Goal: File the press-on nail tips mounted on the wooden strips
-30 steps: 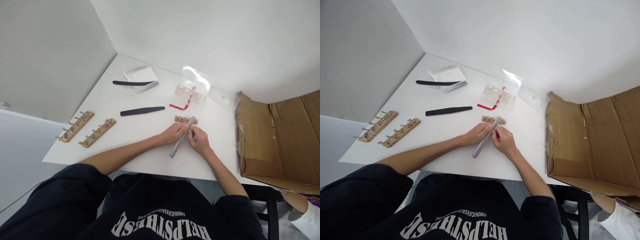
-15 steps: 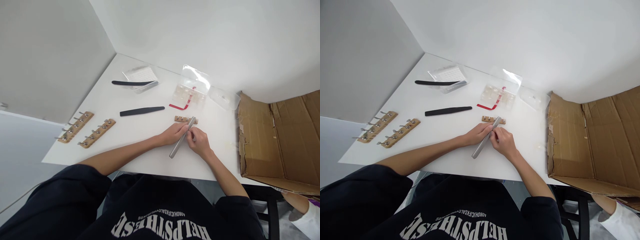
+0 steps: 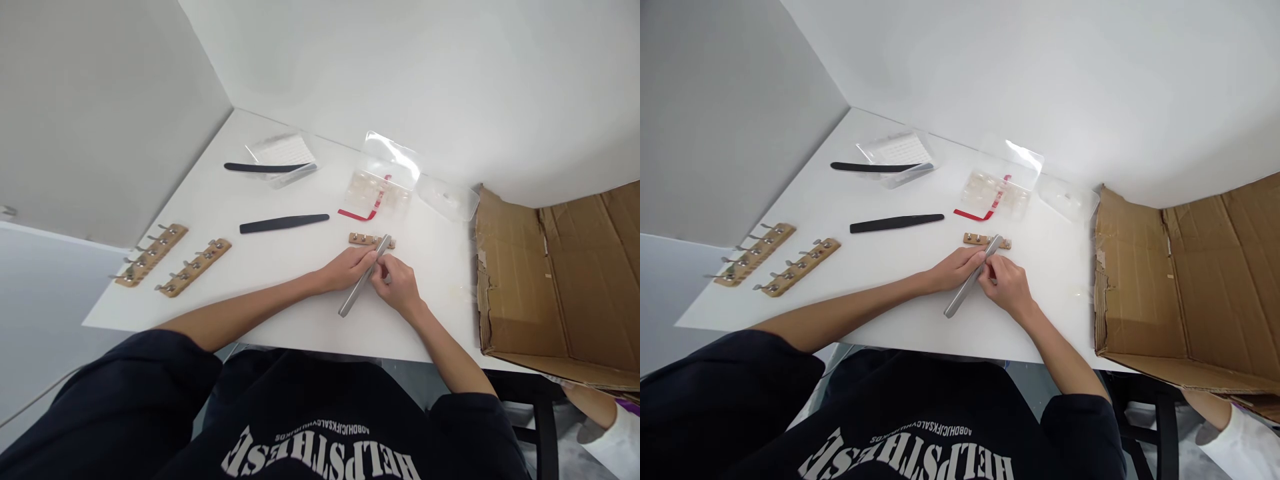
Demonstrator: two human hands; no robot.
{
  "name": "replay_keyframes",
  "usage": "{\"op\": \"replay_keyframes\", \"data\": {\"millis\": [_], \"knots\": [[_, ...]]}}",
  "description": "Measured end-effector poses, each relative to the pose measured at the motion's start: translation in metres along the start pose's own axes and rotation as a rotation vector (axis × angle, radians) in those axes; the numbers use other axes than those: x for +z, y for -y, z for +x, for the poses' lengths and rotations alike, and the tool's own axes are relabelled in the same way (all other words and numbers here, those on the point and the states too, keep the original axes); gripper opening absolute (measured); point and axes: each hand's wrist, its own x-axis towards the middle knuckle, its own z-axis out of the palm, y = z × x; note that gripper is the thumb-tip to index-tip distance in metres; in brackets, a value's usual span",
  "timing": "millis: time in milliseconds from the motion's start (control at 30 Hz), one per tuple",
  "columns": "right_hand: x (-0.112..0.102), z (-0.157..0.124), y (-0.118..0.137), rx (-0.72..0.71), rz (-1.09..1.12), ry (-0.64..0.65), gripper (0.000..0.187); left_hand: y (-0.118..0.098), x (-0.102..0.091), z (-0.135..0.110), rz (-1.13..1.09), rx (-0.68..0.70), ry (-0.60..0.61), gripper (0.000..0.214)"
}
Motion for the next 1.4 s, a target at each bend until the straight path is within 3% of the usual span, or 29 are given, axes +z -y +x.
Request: {"op": "replay_keyframes", "data": {"millis": [567, 1400], "knots": [[-0.0002, -0.0001, 0.0008, 0.047, 0.038, 0.008, 0.020, -0.0028, -0.0007, -0.0013, 0.032, -0.022, 0.032, 0.042], [-0.0017, -0.0022, 0.0000, 0.102, 0.180, 0.137, 0.014, 0.0029, 0.0012, -0.0004, 0.024, -0.045, -0.025, 0.045]]}}
